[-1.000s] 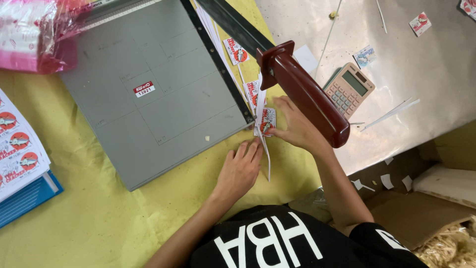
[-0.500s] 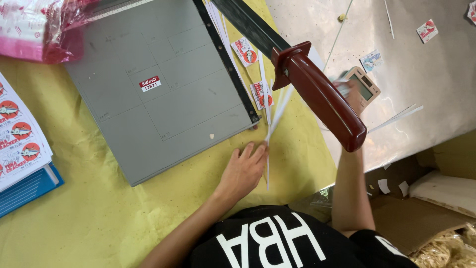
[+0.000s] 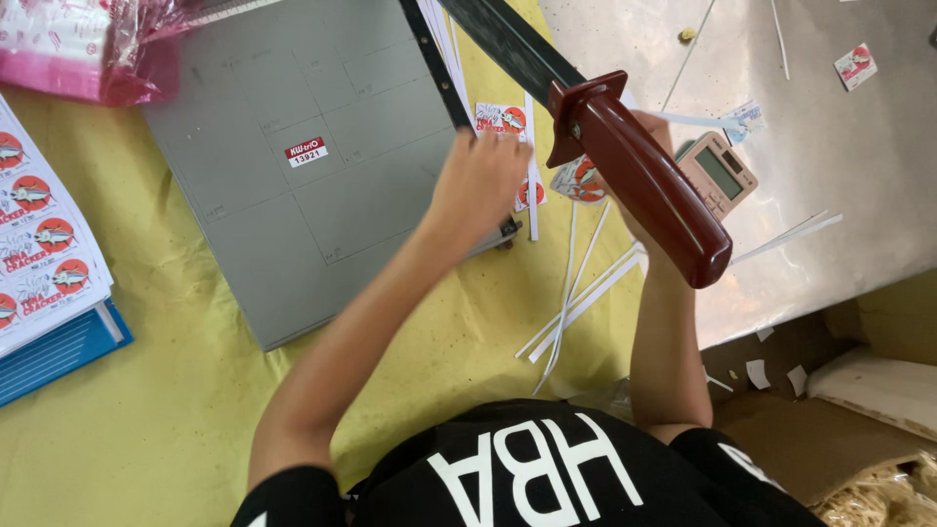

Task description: The person uses a knife to cut a sheet of printed stickers into smaller pieces on a grey cutting board. They repeatedly slice the paper and gather the cut pieces.

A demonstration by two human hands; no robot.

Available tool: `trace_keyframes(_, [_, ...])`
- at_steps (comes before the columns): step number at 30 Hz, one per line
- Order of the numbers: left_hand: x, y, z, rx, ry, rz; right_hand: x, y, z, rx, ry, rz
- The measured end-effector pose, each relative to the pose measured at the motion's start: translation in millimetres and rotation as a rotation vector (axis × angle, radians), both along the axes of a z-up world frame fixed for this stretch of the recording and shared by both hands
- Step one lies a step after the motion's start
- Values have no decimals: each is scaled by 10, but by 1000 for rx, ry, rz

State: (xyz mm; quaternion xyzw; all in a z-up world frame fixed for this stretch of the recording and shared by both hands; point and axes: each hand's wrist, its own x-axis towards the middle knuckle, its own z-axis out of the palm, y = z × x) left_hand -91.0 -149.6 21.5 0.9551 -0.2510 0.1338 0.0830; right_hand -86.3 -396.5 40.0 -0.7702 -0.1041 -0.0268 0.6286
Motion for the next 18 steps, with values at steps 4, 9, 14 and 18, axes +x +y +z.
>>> trace_keyframes(4, [785,-150,-116,136,227,135,-121,26,-44,-360,-14,22])
trace_keyframes(9, [843,-292,-243,187,423,132,-57,152,167,-641,433,478])
trace_keyframes(14, [825,-319,-397,149,542,86,-104,186,8,-846,356,420])
trace_keyframes(18, [844,-290,-371,124,379,85,-306,-225,-151,-702,181,389])
